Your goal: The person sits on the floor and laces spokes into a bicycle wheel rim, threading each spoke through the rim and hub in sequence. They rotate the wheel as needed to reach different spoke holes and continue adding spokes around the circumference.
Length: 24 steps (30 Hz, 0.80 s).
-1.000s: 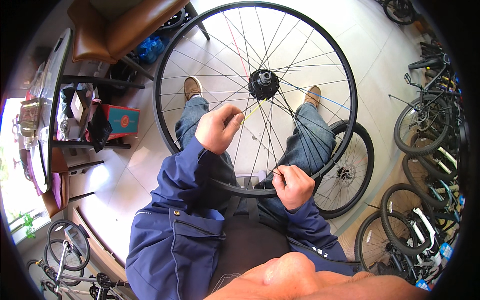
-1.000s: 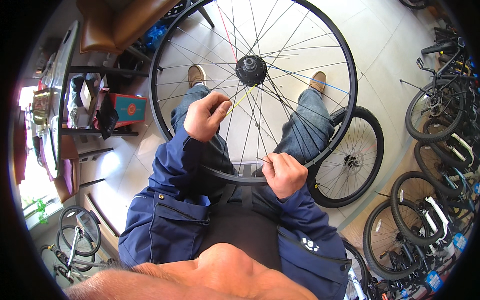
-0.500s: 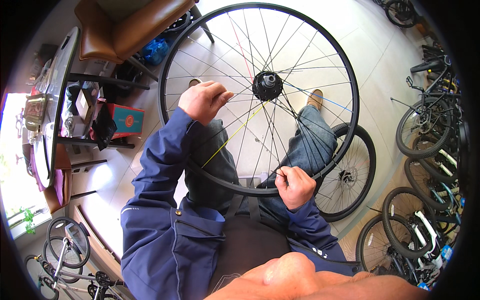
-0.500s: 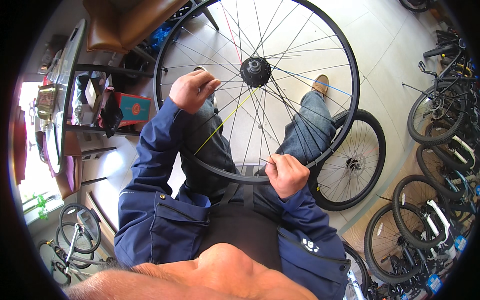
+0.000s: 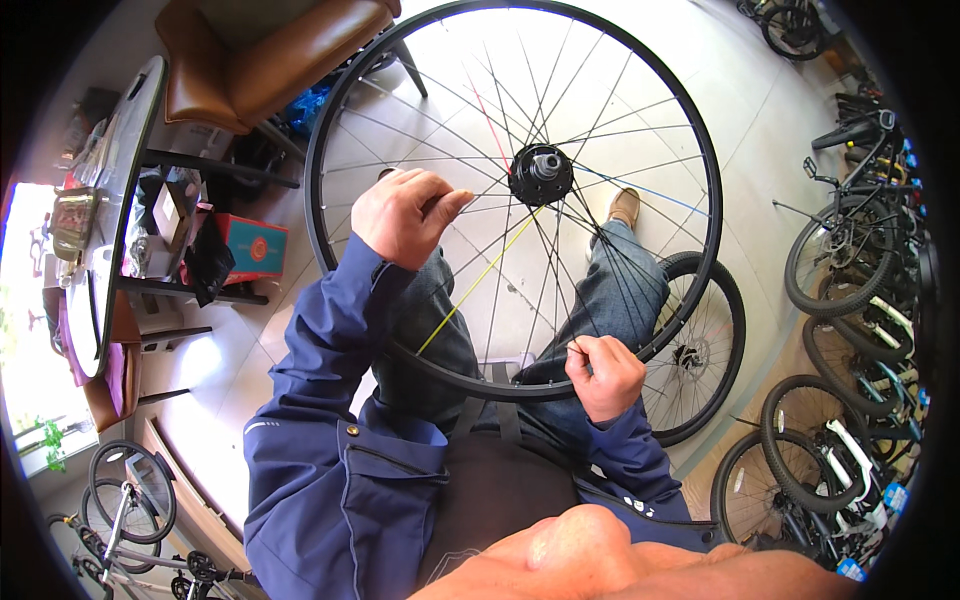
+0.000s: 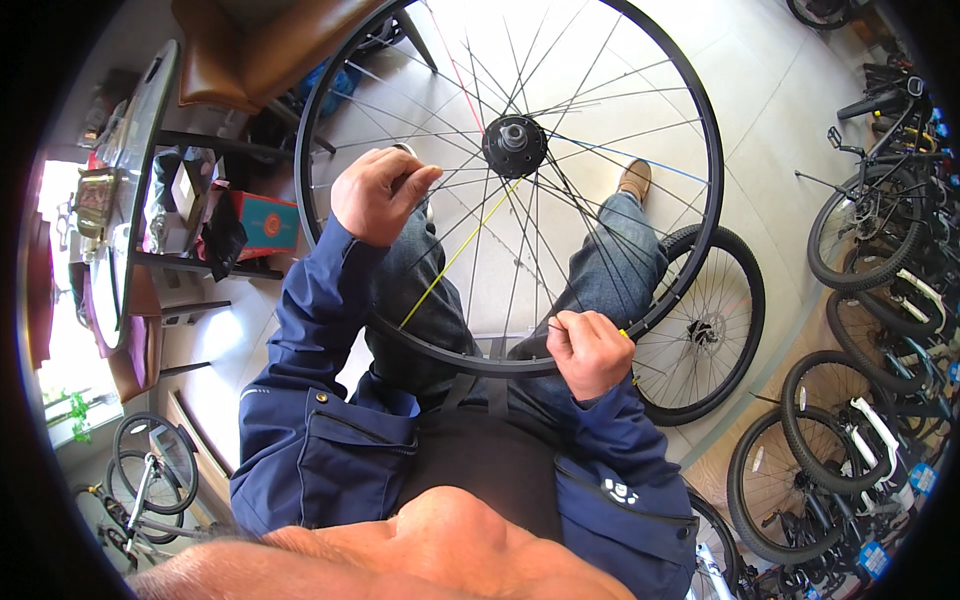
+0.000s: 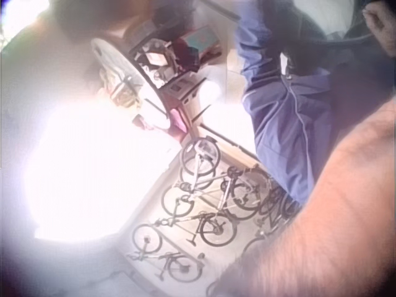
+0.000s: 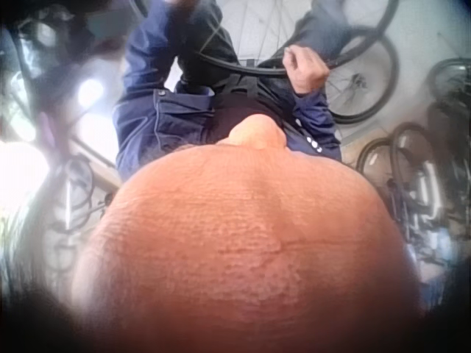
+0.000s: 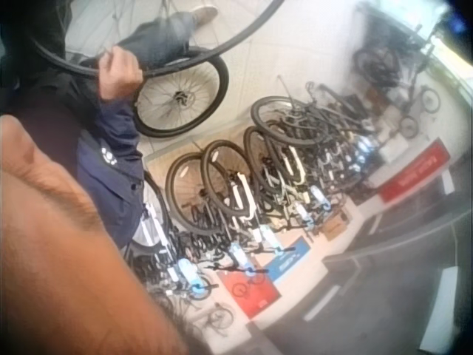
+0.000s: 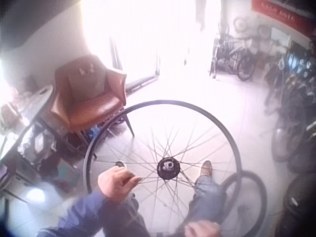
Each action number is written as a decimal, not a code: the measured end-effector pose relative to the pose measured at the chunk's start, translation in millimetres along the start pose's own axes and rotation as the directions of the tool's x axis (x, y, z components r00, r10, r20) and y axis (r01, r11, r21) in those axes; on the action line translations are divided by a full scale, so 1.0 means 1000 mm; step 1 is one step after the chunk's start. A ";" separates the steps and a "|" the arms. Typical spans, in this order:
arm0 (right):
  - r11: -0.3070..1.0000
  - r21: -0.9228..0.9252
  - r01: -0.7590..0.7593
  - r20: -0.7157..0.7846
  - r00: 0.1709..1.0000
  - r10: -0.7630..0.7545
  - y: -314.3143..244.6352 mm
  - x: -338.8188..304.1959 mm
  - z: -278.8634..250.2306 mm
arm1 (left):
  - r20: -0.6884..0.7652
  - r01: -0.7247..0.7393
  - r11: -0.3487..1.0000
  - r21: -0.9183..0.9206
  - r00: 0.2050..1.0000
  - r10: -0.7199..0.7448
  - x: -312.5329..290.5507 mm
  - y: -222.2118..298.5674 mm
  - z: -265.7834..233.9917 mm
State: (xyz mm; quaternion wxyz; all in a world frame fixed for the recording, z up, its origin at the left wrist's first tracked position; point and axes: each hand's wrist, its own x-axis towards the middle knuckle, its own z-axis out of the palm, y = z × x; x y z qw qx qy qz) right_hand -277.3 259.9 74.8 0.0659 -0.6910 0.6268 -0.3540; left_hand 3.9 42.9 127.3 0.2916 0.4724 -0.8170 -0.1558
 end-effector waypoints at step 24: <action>0.999 0.047 0.022 0.204 0.979 -0.031 -0.028 -0.002 -0.010 | -0.019 0.089 0.994 -0.069 0.996 -0.091 0.004 -0.015 0.007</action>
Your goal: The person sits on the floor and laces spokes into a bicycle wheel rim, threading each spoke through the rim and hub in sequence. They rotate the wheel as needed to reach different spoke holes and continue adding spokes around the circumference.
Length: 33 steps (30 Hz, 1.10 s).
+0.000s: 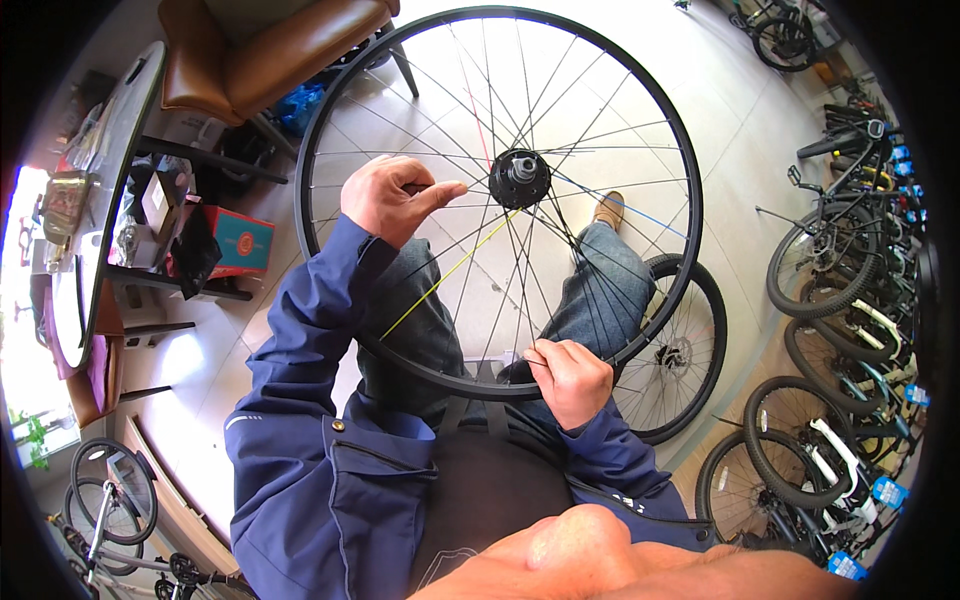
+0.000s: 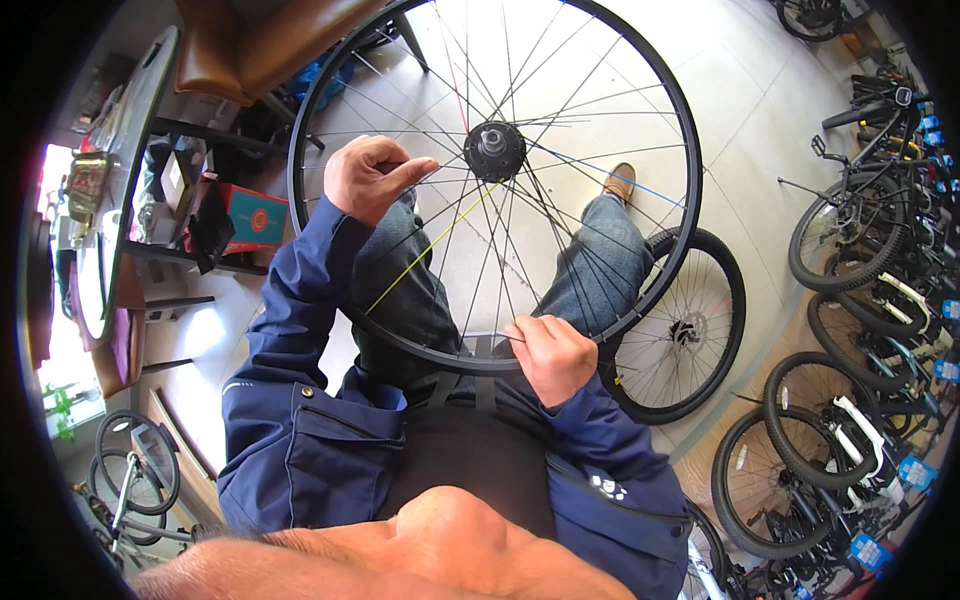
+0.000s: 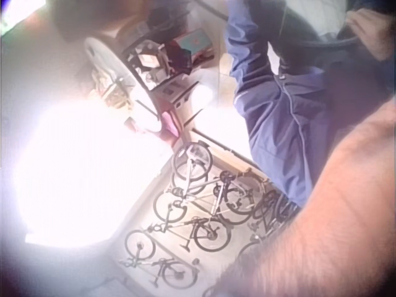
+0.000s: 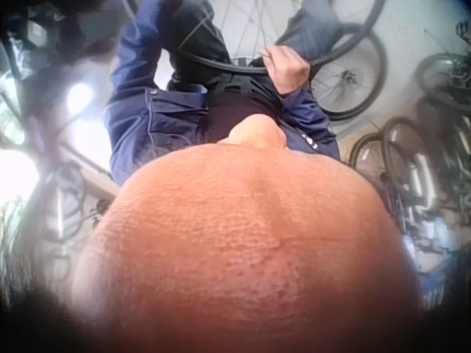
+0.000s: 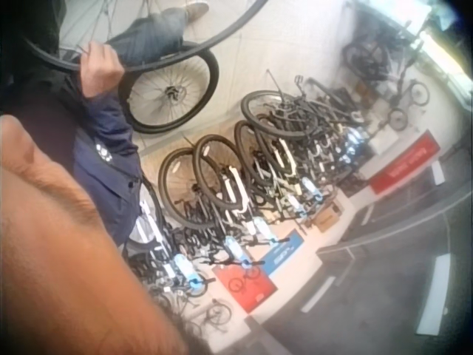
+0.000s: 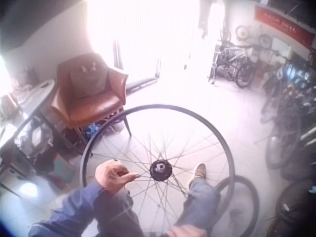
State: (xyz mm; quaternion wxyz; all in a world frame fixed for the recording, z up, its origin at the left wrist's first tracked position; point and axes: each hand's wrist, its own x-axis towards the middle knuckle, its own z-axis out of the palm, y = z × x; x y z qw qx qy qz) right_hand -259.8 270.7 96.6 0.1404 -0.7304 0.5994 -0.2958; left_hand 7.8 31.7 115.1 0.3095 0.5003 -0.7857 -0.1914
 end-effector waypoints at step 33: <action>0.895 0.263 -0.360 0.305 0.911 0.277 0.050 0.068 -0.058 | 0.047 0.119 0.992 -0.048 0.992 -0.117 -0.021 -0.013 0.030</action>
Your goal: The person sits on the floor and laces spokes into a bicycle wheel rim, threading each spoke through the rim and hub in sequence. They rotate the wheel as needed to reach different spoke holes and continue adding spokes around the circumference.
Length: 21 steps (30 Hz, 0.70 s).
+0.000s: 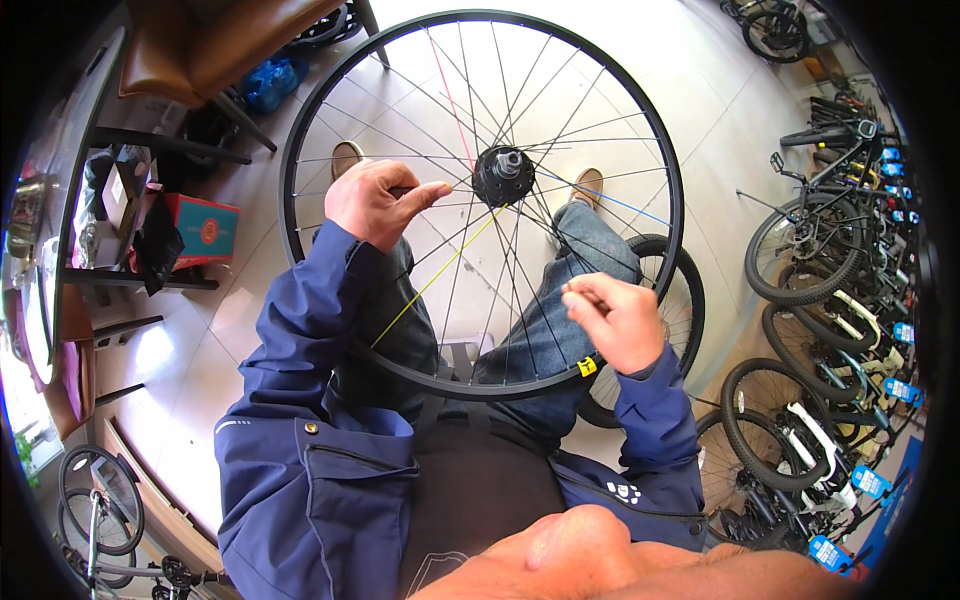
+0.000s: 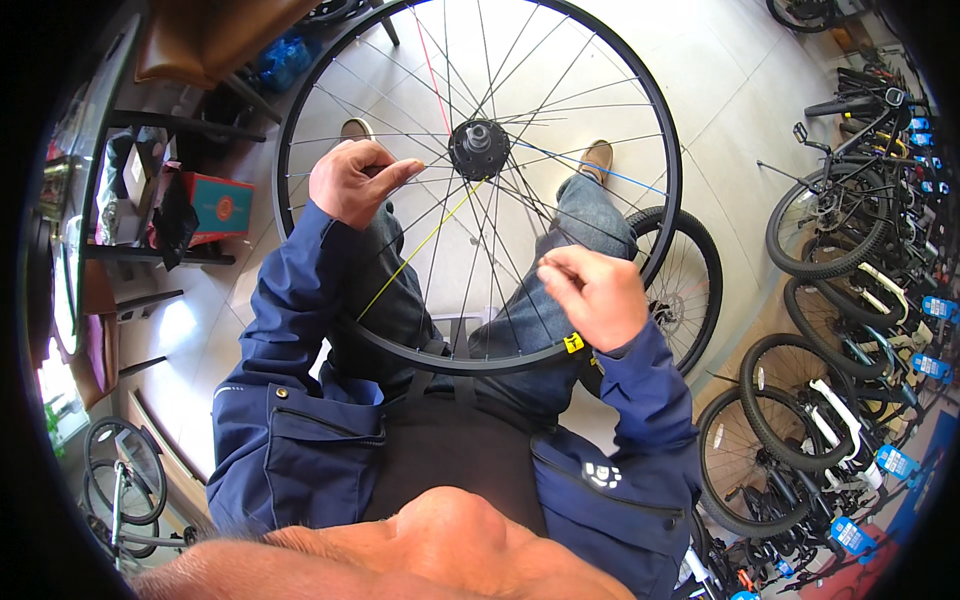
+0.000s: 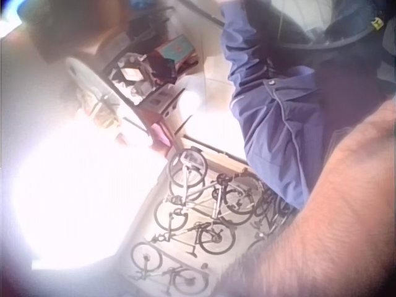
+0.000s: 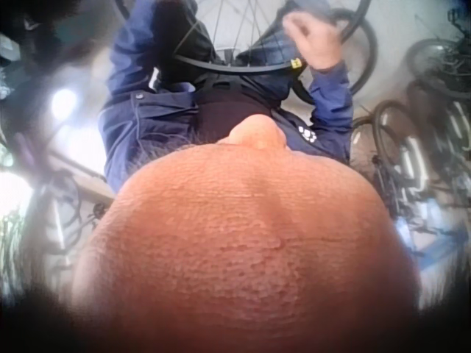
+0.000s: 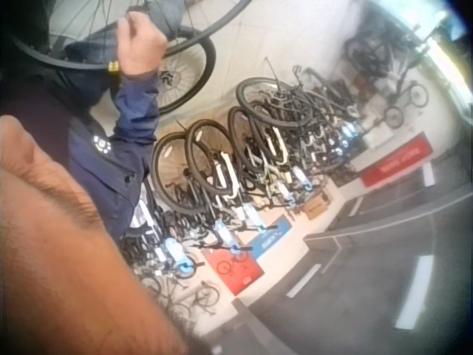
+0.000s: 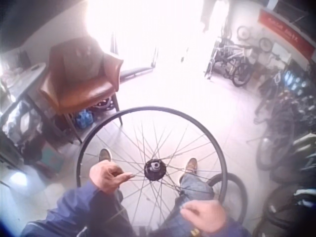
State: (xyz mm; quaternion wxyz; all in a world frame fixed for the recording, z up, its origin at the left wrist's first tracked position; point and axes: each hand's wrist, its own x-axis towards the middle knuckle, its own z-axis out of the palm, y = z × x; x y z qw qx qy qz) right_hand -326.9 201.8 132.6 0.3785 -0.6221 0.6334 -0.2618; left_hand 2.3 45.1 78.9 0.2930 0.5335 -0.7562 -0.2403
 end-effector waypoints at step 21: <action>0.919 -0.390 0.056 -0.182 0.974 -0.137 0.004 0.000 -0.032 | 0.009 -0.022 1.000 0.018 1.000 0.022 -0.001 0.000 0.002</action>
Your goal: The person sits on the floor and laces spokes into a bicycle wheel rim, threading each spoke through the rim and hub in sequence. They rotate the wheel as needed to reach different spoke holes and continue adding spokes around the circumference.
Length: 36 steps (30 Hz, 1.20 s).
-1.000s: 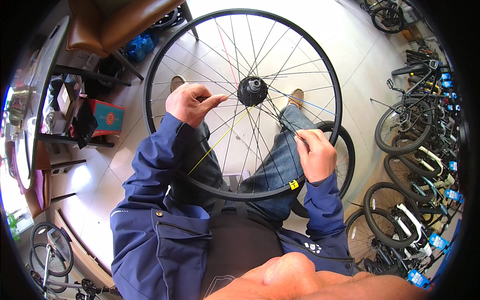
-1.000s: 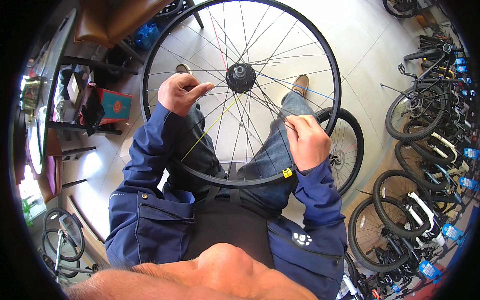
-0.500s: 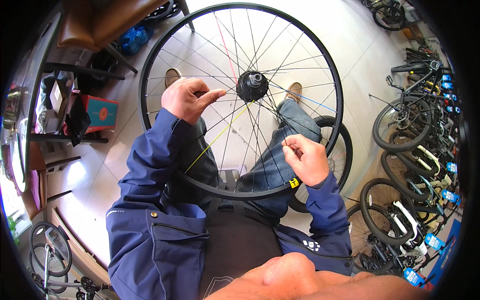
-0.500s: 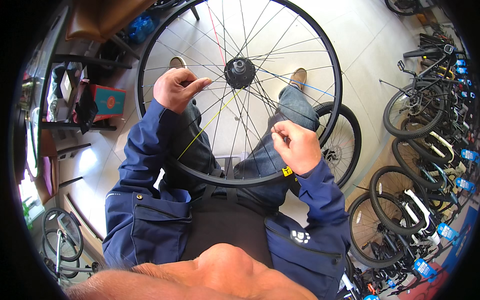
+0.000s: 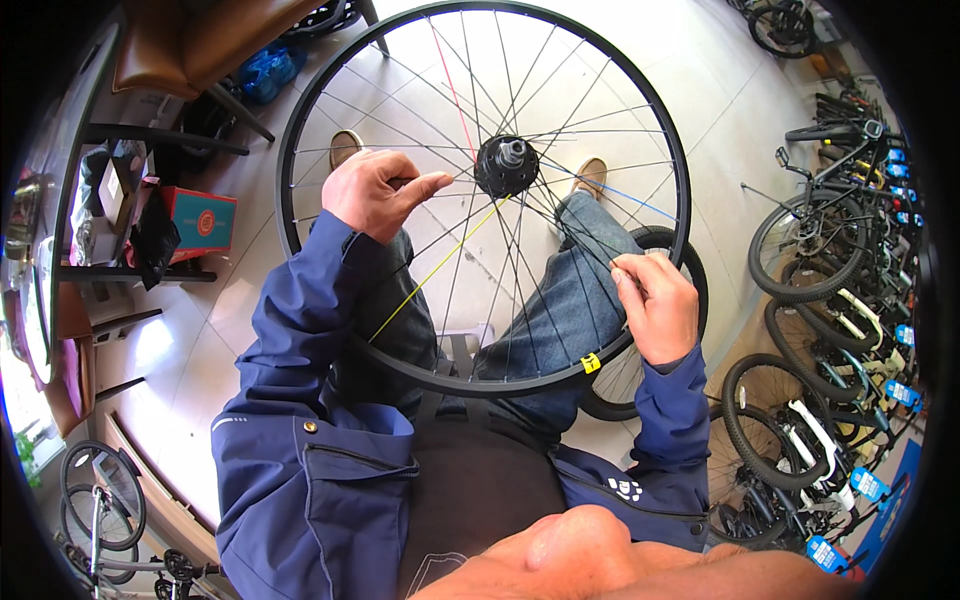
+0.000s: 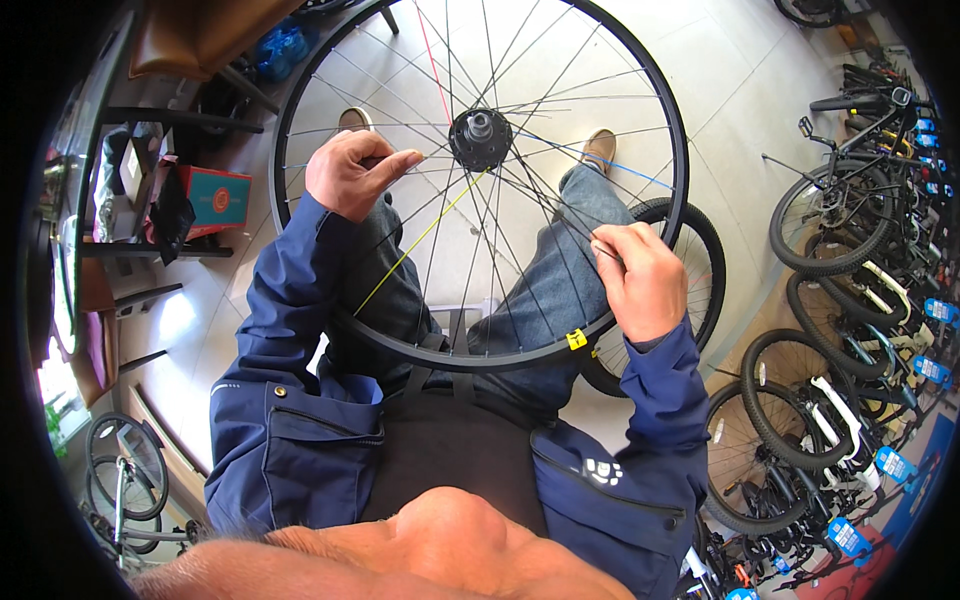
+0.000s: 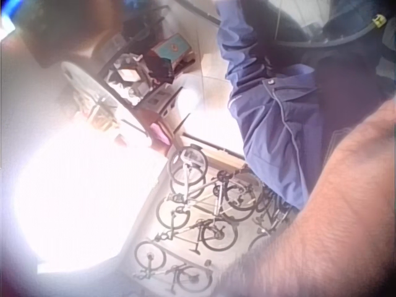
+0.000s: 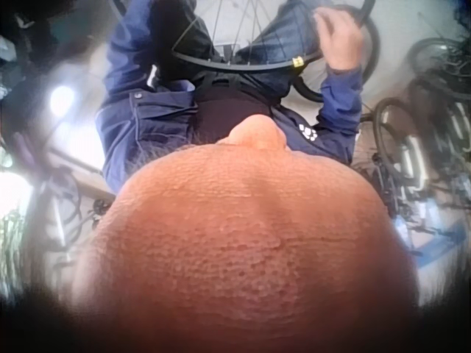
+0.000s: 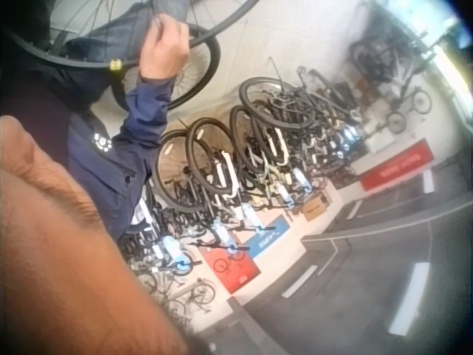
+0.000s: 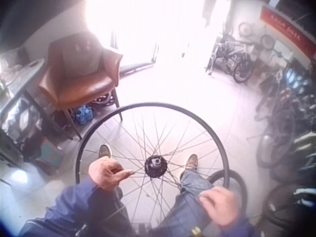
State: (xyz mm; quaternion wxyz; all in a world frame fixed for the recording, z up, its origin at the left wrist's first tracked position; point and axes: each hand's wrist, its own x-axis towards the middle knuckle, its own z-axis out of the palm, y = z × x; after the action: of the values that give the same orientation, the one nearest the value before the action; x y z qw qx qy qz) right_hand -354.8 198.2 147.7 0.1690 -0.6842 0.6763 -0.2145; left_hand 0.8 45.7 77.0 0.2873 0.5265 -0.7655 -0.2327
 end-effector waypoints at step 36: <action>0.907 0.357 -0.224 0.335 0.937 0.099 -0.026 -0.040 0.049 | 0.028 0.045 0.999 0.020 0.999 -0.046 -0.002 0.002 0.002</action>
State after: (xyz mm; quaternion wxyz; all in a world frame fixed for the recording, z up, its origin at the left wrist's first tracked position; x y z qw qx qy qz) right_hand -306.4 236.4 116.7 0.4227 -0.6029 0.6400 -0.2196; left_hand -1.1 48.6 76.8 0.2659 0.5432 -0.7596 -0.2393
